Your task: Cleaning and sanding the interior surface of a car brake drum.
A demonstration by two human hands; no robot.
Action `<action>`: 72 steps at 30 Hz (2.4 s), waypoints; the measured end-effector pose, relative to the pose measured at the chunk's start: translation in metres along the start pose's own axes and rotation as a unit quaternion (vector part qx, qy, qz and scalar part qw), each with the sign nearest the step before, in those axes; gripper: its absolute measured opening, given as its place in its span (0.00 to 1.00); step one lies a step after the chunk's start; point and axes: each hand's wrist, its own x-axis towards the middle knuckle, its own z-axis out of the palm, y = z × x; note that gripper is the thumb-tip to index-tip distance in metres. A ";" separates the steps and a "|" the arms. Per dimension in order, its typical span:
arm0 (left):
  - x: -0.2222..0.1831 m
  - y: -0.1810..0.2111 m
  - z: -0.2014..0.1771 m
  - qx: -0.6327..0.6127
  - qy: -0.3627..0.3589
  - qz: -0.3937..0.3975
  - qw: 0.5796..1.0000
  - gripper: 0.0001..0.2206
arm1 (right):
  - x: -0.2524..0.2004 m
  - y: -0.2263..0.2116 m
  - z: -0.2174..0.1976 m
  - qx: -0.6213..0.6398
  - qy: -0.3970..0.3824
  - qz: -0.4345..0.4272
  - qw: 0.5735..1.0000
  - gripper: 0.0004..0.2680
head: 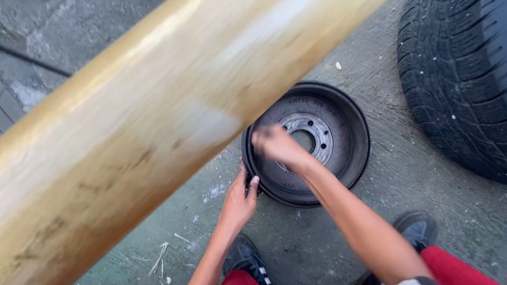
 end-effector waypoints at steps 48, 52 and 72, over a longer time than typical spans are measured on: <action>-0.174 -0.026 -0.010 -0.119 0.230 -0.135 0.956 0.31 | -0.010 -0.063 -0.185 -0.760 -0.098 -0.323 0.555 0.08; -0.180 -0.035 -0.008 -0.104 0.265 -0.139 0.949 0.30 | 0.003 -0.061 -0.179 -0.779 -0.100 -0.263 0.560 0.11; -0.160 -0.028 -0.008 -0.143 0.201 -0.194 0.950 0.29 | 0.005 -0.051 -0.206 -0.345 -0.021 -0.044 0.937 0.12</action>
